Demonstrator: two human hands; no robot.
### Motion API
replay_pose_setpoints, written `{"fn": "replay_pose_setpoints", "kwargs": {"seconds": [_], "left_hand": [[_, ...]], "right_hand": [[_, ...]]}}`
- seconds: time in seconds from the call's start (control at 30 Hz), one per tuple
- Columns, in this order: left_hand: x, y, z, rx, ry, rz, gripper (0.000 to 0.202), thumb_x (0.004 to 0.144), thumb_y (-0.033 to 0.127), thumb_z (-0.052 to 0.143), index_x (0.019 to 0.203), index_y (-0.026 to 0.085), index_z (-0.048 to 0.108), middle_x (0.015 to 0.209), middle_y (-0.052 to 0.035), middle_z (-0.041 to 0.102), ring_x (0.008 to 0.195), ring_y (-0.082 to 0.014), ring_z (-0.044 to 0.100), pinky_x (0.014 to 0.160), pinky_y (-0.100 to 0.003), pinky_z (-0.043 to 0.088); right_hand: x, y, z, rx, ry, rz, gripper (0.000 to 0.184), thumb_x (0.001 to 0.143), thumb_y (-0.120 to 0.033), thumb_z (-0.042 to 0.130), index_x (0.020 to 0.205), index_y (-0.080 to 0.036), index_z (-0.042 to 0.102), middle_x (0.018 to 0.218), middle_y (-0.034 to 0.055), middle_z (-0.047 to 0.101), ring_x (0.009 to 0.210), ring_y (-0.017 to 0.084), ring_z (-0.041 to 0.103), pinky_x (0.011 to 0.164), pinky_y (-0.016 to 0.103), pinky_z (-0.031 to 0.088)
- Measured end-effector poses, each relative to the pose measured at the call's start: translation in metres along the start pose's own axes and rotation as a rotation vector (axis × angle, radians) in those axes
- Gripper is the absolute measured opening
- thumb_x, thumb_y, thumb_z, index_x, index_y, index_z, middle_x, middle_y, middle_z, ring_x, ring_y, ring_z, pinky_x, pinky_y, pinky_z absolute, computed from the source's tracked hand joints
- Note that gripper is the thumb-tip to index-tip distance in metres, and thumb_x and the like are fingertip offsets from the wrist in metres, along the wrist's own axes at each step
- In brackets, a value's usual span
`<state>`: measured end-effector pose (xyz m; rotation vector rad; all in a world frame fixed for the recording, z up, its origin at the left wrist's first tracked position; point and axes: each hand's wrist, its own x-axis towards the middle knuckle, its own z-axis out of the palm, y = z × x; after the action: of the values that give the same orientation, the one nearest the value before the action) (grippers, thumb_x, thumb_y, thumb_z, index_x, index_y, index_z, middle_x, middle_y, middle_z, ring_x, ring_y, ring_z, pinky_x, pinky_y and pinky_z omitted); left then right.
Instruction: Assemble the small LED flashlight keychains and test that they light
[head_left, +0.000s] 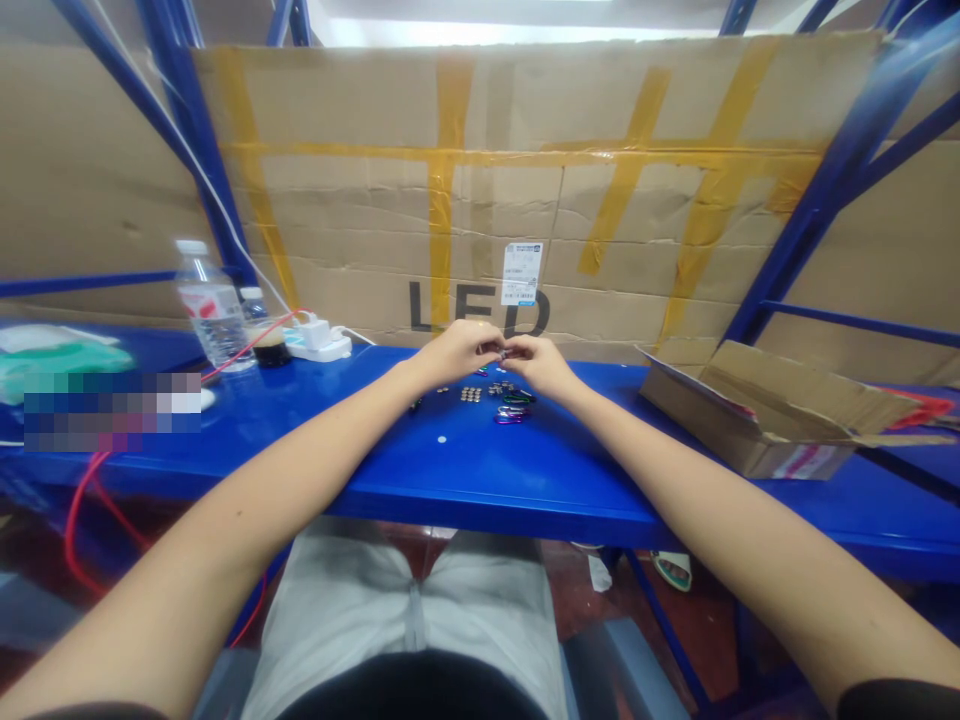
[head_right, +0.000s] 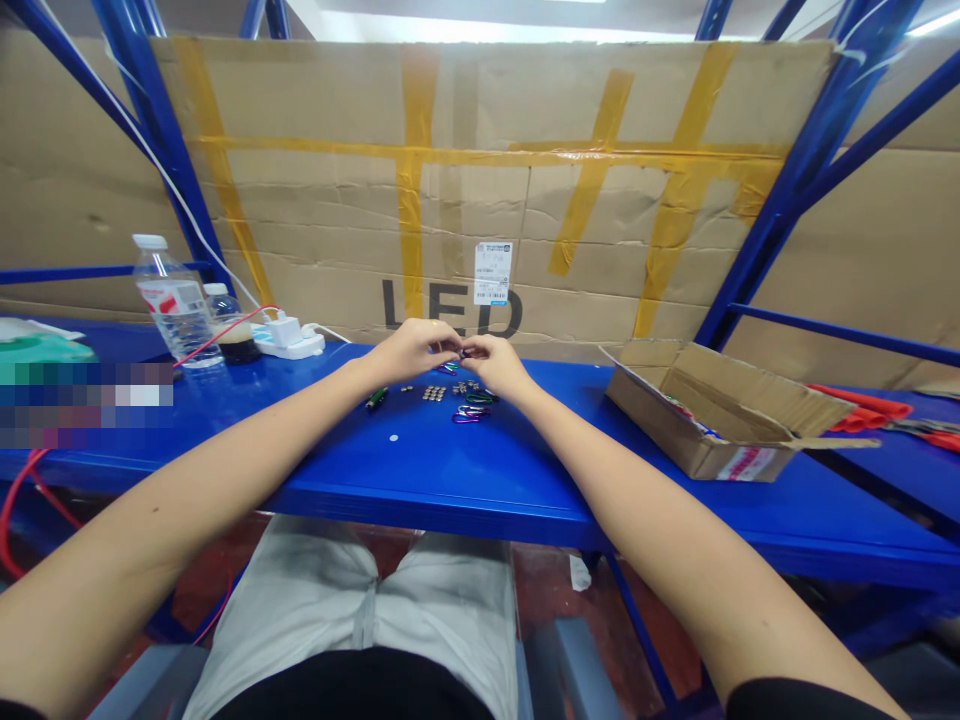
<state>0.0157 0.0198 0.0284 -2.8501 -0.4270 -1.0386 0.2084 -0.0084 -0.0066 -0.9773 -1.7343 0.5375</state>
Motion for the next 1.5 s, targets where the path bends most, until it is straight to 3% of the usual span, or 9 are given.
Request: {"fn": "replay_pose_setpoints", "kwargs": {"seconds": [0.4, 0.8, 0.93, 1.1, 1.17, 1.3, 1.37, 1.5], "left_hand": [[0.000, -0.001, 0.004, 0.025, 0.001, 0.018, 0.011, 0.087, 0.016, 0.063, 0.094, 0.016, 0.071, 0.086, -0.0059, 0.072, 0.082, -0.0165, 0.064, 0.075, -0.028, 0.048], [-0.001, -0.002, 0.005, 0.046, 0.029, 0.075, 0.010, 0.089, 0.017, 0.062, 0.090, 0.017, 0.071, 0.084, -0.0056, 0.069, 0.080, -0.0153, 0.062, 0.075, -0.028, 0.048], [-0.001, 0.004, 0.004, 0.003, 0.026, 0.017, 0.009, 0.086, 0.018, 0.062, 0.088, 0.016, 0.071, 0.083, -0.0049, 0.069, 0.077, -0.0144, 0.062, 0.073, -0.027, 0.047], [-0.003, 0.001, -0.007, -0.057, 0.090, -0.150, 0.018, 0.082, 0.011, 0.054, 0.093, 0.015, 0.068, 0.082, -0.0034, 0.070, 0.074, -0.0125, 0.061, 0.070, -0.024, 0.046], [-0.006, -0.005, -0.014, -0.002, -0.004, -0.223, 0.021, 0.080, 0.011, 0.053, 0.092, 0.015, 0.070, 0.083, -0.0044, 0.071, 0.075, -0.0134, 0.062, 0.070, -0.025, 0.045], [-0.013, -0.019, -0.024, 0.086, -0.458, -0.410, 0.024, 0.074, 0.013, 0.058, 0.091, 0.018, 0.075, 0.089, -0.0060, 0.075, 0.078, -0.0170, 0.064, 0.071, -0.026, 0.044], [-0.017, -0.024, -0.025, 0.087, -0.632, -0.498, 0.027, 0.071, 0.015, 0.062, 0.094, 0.020, 0.076, 0.091, -0.0055, 0.076, 0.077, -0.0180, 0.064, 0.071, -0.026, 0.045], [-0.018, -0.026, -0.022, 0.087, -0.777, -0.569, 0.030, 0.070, 0.021, 0.068, 0.098, 0.019, 0.077, 0.096, -0.0071, 0.077, 0.079, -0.0197, 0.065, 0.070, -0.027, 0.045]], "right_hand": [[0.000, 0.002, -0.002, -0.101, 0.050, -0.041, 0.017, 0.067, -0.017, 0.071, 0.084, -0.018, 0.076, 0.089, 0.0055, 0.072, 0.087, 0.023, 0.067, 0.087, 0.040, 0.052], [0.002, 0.007, -0.003, -0.050, 0.038, -0.066, 0.017, 0.068, -0.018, 0.072, 0.084, -0.017, 0.076, 0.090, 0.0061, 0.074, 0.087, 0.024, 0.069, 0.087, 0.040, 0.054], [0.002, 0.007, -0.003, -0.059, 0.039, -0.078, 0.016, 0.068, -0.018, 0.073, 0.084, -0.017, 0.076, 0.089, 0.0061, 0.075, 0.086, 0.024, 0.069, 0.086, 0.040, 0.055], [0.002, 0.005, -0.003, -0.087, 0.072, -0.032, 0.018, 0.068, -0.012, 0.069, 0.084, -0.016, 0.075, 0.092, 0.0071, 0.075, 0.086, 0.023, 0.070, 0.088, 0.041, 0.055], [0.002, 0.004, -0.003, -0.071, 0.068, -0.014, 0.017, 0.068, -0.011, 0.070, 0.084, -0.016, 0.075, 0.091, 0.0071, 0.075, 0.086, 0.023, 0.069, 0.087, 0.041, 0.055], [0.001, 0.003, -0.003, -0.031, 0.041, 0.036, 0.016, 0.069, -0.013, 0.073, 0.084, -0.016, 0.073, 0.087, 0.0067, 0.075, 0.085, 0.023, 0.069, 0.089, 0.043, 0.054], [-0.001, 0.001, -0.003, 0.026, 0.017, 0.074, 0.017, 0.070, -0.013, 0.074, 0.086, -0.016, 0.073, 0.086, 0.0061, 0.075, 0.085, 0.022, 0.069, 0.090, 0.043, 0.054], [-0.006, -0.008, -0.002, 0.265, -0.026, 0.203, 0.014, 0.077, -0.015, 0.073, 0.091, -0.016, 0.071, 0.078, 0.0052, 0.072, 0.078, 0.019, 0.069, 0.085, 0.040, 0.056]]}}
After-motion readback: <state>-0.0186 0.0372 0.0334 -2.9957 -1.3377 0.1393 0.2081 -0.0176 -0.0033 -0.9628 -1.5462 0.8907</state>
